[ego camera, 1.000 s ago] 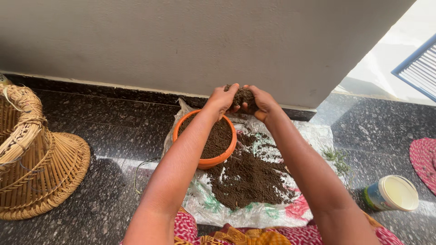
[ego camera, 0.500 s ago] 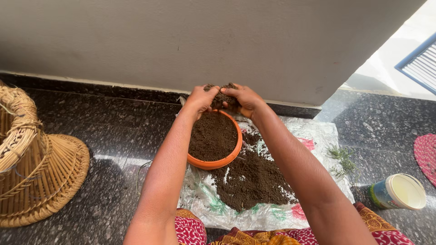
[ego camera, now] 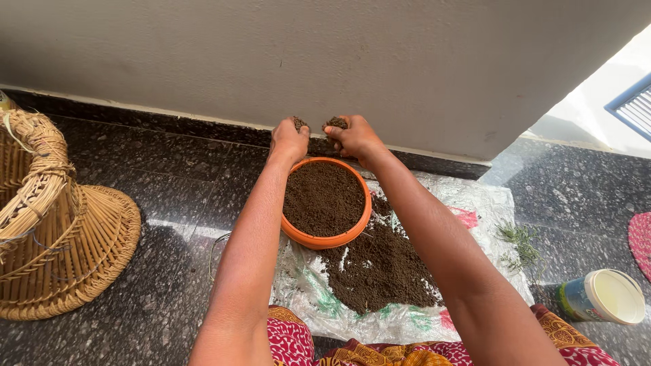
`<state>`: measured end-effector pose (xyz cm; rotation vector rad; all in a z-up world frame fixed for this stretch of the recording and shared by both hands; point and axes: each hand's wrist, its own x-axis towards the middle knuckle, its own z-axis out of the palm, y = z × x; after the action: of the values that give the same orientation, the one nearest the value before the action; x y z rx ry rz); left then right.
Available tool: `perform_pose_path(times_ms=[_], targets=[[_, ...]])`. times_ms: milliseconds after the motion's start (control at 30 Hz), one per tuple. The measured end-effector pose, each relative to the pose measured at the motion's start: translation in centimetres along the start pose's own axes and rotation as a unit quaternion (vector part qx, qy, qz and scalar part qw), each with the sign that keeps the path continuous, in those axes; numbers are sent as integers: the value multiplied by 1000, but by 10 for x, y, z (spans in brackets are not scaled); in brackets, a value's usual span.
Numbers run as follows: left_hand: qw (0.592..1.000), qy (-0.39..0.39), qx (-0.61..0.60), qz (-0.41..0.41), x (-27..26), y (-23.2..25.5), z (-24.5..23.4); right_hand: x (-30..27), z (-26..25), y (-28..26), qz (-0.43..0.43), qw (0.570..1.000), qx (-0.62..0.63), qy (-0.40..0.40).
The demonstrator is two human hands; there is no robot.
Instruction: The person mixes soil by hand, breaking up clumps and transferring it between a pile on a plastic sheet and an orange pot.
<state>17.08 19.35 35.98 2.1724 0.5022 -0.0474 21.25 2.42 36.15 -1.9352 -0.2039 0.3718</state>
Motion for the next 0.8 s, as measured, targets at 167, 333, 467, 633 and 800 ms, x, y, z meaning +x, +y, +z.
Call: perform_pose_path(times_ms=[167, 333, 467, 633, 800], targets=[[996, 23, 66, 49, -15, 3, -8, -11, 4, -31, 9, 979, -193, 70], [988, 0, 148, 45, -16, -5, -1, -22, 13, -42, 43, 968, -233, 80], [990, -18, 140, 31, 2, -17, 15, -13, 22, -26, 65, 983, -172, 16], [976, -64, 207, -19, 13, -27, 23, -4, 25, -11, 76, 981, -176, -19], [973, -61, 220, -31, 10, -30, 20, -7, 25, -10, 70, 988, -135, -16]])
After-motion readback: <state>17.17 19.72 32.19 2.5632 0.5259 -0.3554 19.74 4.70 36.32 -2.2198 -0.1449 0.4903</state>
